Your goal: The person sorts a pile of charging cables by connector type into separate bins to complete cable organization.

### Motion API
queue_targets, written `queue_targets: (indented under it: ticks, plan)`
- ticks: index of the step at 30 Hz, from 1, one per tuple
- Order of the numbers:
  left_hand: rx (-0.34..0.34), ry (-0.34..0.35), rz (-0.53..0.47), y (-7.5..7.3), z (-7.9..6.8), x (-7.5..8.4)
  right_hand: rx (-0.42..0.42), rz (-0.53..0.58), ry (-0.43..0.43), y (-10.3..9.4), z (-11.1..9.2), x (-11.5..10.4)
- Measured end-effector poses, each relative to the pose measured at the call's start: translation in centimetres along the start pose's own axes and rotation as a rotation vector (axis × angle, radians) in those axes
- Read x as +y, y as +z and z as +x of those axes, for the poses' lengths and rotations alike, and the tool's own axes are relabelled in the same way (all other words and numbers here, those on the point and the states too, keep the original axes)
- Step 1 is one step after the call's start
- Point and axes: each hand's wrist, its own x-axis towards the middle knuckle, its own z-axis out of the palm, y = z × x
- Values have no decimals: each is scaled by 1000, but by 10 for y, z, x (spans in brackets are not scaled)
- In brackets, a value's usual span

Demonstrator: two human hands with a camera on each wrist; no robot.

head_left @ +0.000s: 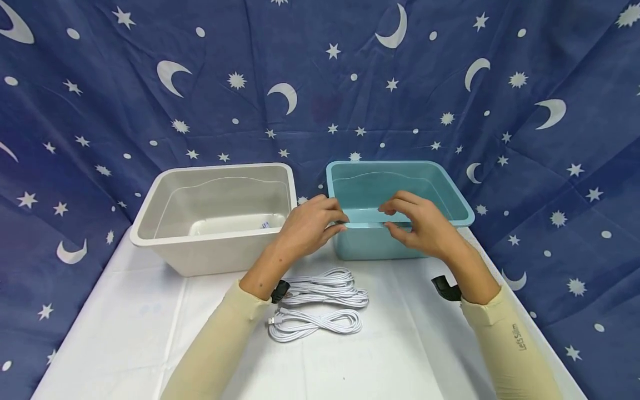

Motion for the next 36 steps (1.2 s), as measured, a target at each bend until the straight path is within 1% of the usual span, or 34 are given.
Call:
queue_targets:
  ticks: [4, 8, 12, 16, 20, 24, 29, 33, 36]
  plan:
    - [-13, -6, 0, -2, 0, 0, 5, 47, -44, 7, -3, -14]
    - [-18, -11, -5, -2, 0, 1, 15, 72, -60, 13, -6, -24]
    - [-9, -14, 1, -1, 0, 1, 18, 80, -74, 19, -10, -33]
    - [0, -15, -5, 0, 0, 0, 4, 79, -99, 31, -16, -40]
    - [0, -12, -7, 1, 0, 0, -26, 80, -113, 48, -24, -48]
    - [5, -7, -4, 1, 1, 0, -80, 81, -108, 64, -33, -55]
    - [12, -3, 4, 1, 1, 1, -130, 90, -95, 79, -40, -65]
    - [16, 2, 4, 1, 1, 1, -164, 94, -108, 90, -43, -72]
    - [19, 2, 5, 2, 0, 1, -186, 74, -120, 99, -45, -77]
